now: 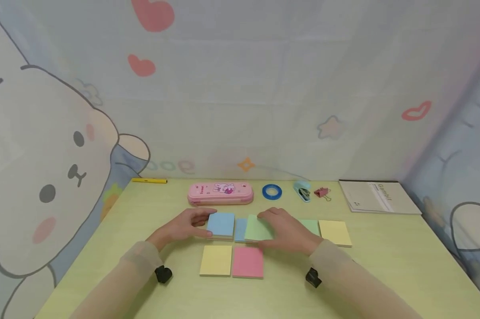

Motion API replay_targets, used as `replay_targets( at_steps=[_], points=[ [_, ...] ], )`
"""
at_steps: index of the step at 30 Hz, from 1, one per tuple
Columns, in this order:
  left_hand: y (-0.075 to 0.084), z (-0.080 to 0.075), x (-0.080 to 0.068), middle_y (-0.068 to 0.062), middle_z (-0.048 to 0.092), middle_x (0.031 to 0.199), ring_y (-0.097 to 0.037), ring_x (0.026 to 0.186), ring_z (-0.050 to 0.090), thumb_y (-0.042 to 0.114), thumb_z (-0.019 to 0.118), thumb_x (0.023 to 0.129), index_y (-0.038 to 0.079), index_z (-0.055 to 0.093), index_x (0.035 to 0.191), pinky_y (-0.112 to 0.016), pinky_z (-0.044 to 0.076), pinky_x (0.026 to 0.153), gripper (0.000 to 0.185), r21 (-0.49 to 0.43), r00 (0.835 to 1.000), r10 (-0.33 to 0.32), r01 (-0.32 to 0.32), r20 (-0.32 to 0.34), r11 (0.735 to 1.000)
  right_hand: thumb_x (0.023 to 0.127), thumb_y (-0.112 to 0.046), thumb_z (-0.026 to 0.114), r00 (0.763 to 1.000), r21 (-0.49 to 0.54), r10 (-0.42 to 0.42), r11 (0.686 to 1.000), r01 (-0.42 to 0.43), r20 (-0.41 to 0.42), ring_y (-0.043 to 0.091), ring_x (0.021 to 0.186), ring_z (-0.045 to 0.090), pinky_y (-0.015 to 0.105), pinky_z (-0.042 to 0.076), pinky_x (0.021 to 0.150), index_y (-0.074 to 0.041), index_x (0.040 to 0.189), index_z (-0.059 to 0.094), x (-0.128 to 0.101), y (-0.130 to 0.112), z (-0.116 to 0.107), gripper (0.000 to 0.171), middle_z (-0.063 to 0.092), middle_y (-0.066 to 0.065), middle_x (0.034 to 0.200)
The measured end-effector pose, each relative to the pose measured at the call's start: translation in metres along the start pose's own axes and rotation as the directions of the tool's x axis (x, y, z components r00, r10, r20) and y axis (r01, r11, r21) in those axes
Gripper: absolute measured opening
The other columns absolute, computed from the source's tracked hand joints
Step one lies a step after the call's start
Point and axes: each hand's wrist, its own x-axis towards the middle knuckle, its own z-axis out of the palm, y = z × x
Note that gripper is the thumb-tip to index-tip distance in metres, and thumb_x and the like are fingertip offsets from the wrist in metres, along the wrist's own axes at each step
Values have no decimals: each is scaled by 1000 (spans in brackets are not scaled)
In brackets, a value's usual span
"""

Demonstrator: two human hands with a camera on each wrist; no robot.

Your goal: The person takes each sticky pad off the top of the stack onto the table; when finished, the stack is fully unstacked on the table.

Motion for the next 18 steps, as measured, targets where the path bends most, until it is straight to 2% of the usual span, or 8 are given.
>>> replay_targets(
  at_steps=[5,9,13,18],
  points=[
    [2,-1,-1,-15,48,160,-36,148,47,17,85,91,2,47,156,-48,38,122,77,5,1000,5,-5,-8,1000,83,-36,91,998,-6,-62,998,62,-21,25,120,57,48,50,102,-10,130,66,-38,14,-9,60,68,-1,130],
    [1,-2,0,-13,50,159,-34,147,48,17,86,90,4,49,156,-46,38,122,77,8,1000,0,1,-19,1000,80,-35,93,997,17,-74,997,74,8,19,116,54,43,50,99,-16,125,66,-59,17,-11,56,67,-9,127],
    [2,-2,0,-12,49,160,-33,148,47,17,87,89,6,49,156,-44,38,122,77,1,1000,-18,18,-15,1000,82,-39,91,996,24,-66,998,64,60,19,117,53,43,53,99,-20,123,65,-72,13,-10,53,65,-10,129],
    [2,0,-1,-15,48,160,-35,148,47,16,86,90,4,48,156,-46,38,123,77,-9,1000,-13,12,-8,1000,82,-33,90,995,2,-64,998,64,78,24,121,58,48,53,104,-15,125,67,-77,8,-8,51,66,-4,130]
  ],
)
